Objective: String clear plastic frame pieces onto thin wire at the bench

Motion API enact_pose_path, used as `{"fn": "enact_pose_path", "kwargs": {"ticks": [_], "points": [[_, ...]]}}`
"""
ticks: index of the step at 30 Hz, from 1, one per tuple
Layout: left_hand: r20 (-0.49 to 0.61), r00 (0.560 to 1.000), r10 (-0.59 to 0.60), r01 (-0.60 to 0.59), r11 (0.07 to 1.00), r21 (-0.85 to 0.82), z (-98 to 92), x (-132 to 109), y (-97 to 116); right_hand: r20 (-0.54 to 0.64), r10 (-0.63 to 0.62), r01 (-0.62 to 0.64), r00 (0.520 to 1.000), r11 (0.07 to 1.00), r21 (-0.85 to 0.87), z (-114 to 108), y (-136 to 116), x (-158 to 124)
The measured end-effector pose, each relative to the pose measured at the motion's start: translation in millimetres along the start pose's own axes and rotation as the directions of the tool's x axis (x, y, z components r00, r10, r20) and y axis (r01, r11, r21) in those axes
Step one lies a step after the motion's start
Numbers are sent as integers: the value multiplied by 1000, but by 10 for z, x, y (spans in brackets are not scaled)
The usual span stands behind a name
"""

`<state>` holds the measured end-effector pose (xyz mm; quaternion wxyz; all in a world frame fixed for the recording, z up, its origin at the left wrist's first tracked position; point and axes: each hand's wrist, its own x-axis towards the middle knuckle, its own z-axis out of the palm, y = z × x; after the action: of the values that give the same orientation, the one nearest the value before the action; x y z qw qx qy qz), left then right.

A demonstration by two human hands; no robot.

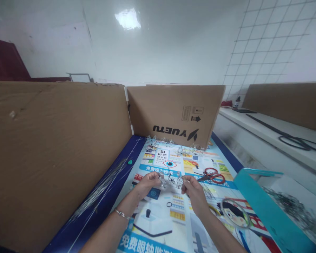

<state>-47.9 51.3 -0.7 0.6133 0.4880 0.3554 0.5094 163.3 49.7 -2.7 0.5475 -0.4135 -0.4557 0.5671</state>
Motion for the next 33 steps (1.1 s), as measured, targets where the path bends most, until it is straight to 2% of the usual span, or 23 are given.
{"fn": "enact_pose_path", "kwargs": {"ticks": [4,10,18,28,33], "points": [[21,1000,7,-7,1000,20,-54,11,55,40,19,-18,999,999,-35,-33,-74,28],[78,997,-2,-5,996,94,-228,2,219,196,11,22,980,986,-164,-113,-180,96],[101,995,-4,-12,987,157,-272,-18,274,251,-16,67,968,978,-198,-152,-199,122],[86,996,31,-45,986,159,-78,8,135,159,-24,59,987,974,-220,-64,-56,80],[97,994,51,-63,990,123,-178,21,163,178,-38,70,983,981,-178,-89,-92,106]]}}
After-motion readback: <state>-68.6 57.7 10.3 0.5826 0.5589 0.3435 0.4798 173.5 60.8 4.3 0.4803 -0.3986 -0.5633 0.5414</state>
